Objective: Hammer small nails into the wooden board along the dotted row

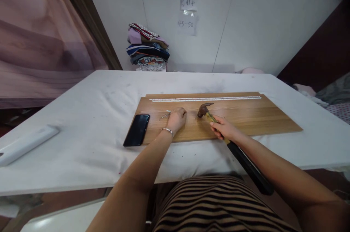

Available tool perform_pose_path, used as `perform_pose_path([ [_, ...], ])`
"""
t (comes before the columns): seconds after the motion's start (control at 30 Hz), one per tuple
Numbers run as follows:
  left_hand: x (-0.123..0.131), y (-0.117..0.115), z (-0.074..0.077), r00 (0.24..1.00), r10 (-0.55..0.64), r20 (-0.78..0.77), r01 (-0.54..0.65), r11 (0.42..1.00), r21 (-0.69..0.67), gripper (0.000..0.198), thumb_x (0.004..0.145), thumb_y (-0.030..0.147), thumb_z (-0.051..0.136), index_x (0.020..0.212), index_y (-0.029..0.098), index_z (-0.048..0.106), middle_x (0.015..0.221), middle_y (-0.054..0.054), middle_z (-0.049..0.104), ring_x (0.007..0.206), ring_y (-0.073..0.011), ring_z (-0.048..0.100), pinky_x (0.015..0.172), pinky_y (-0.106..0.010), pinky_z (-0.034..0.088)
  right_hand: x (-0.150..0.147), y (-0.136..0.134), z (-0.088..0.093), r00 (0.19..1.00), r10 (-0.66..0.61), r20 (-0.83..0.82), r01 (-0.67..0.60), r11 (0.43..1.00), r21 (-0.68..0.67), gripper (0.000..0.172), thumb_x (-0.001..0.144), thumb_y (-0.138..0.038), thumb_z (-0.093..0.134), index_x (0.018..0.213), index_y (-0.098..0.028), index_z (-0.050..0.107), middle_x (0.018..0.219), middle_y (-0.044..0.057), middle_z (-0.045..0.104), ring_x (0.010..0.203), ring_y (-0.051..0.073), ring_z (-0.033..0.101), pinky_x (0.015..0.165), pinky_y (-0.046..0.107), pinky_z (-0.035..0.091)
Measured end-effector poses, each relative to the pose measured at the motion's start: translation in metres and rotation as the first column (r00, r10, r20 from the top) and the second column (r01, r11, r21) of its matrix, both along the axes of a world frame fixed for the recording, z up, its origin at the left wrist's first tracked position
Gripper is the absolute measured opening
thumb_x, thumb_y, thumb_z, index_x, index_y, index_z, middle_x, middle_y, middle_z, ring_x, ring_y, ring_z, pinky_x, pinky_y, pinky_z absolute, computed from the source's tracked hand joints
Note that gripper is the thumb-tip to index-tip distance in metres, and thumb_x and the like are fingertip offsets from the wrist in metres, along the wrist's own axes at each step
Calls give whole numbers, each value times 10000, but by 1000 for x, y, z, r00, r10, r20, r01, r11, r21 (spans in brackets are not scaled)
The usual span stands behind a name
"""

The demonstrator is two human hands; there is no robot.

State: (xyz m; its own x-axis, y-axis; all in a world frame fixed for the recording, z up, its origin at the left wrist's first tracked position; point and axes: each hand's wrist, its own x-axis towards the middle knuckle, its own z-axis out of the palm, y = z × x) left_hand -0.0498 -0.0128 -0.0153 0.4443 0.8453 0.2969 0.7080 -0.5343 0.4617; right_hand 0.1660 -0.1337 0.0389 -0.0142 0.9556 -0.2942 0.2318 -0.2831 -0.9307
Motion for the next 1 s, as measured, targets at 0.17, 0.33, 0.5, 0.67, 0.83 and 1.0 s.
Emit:
perform_pose_path([
  [0.17,0,0,-1,1000,6,-1,-6,1000,8,199,897,112,506,896,158,699,984,-91,714,961,-206,639,921,-322,479,-1,-1,6,1000,-10,-10,10,1000,3,377,710,-460,633,975,-238,482,594,-117,470,368,51,375,325,186,275],
  [0.33,1,-2,2,999,13,-46,-12,1000,27,209,903,114,498,879,158,701,963,-97,711,949,-210,635,918,-329,473,-2,-2,4,1000,1,6,-1,1000,9,348,704,-473,619,889,-241,436,592,-118,463,363,47,370,315,184,279],
  [0.5,2,-2,0,995,52,-89,-48,998,50,206,916,136,494,915,160,699,985,-103,701,956,-214,629,922,-337,468,-4,-1,1,1000,26,11,-26,1000,8,326,715,-456,600,901,-239,444,585,-118,453,359,50,368,310,184,286],
  [0.67,3,-3,-1,989,75,-124,-67,996,66,205,925,144,492,908,157,695,997,-111,703,961,-224,629,930,-349,462,-5,-1,1,1000,20,12,-20,1000,-5,313,715,-442,591,899,-233,449,577,-117,452,359,46,369,312,175,280],
  [0.83,4,-4,3,991,68,-117,-63,997,44,210,924,140,489,882,157,694,979,-110,700,954,-224,629,918,-348,466,-2,-2,2,1000,23,-7,-23,999,29,317,720,-450,620,883,-234,455,593,-110,464,363,48,378,312,178,294],
  [1.0,3,-3,3,989,76,-125,-72,997,40,206,918,129,488,919,158,692,998,-106,701,973,-220,625,941,-343,461,2,0,2,999,18,-35,-17,999,37,341,722,-447,656,925,-234,484,598,-113,464,362,46,375,316,174,294],
])
